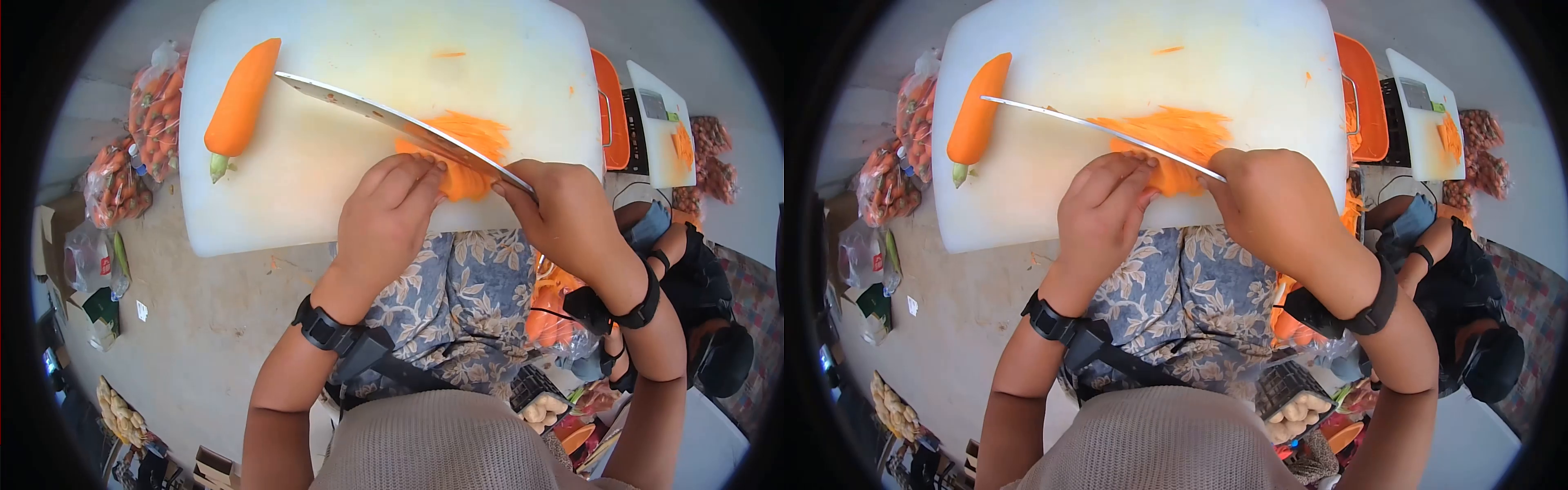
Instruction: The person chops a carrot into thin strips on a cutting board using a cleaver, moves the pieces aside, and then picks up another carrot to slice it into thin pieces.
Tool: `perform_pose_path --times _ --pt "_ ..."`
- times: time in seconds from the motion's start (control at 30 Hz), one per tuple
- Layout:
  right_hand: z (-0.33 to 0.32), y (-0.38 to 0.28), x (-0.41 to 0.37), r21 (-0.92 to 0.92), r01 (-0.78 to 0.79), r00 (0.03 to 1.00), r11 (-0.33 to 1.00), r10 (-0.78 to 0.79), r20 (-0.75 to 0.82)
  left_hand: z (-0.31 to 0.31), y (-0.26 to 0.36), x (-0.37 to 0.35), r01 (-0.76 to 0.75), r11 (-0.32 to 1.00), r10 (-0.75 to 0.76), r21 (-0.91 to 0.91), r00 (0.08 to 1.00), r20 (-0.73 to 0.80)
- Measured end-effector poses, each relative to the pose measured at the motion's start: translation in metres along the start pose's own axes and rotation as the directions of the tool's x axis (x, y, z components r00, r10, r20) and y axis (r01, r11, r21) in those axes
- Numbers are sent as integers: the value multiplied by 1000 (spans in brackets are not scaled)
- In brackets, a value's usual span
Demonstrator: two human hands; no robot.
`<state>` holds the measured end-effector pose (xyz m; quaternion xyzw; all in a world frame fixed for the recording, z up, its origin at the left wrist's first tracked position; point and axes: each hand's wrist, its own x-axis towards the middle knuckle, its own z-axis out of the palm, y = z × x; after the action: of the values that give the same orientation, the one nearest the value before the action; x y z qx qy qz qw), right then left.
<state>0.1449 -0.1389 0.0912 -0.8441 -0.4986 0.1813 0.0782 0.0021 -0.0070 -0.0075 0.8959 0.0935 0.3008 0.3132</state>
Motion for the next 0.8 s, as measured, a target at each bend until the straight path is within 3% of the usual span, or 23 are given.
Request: perform_pose_path --times 0.1,0.27,0.47,0.8 --pt "-11 -6 -15 -21 40 994 999 -42 -105 -2 1 1 -46 997 48 66 998 -37" --pt "-10 0 -28 -78 -25 1000 997 23 -21 -1 2 -1 -48 995 50 83 998 -29" --pt "-7 10 -36 -88 -7 999 996 3 -44 -1 1 -1 -42 996 44 77 999 -19" --pt "-16 16 -36 -84 -18 999 996 22 47 -3 1 0 -22 997 19 67 999 40"
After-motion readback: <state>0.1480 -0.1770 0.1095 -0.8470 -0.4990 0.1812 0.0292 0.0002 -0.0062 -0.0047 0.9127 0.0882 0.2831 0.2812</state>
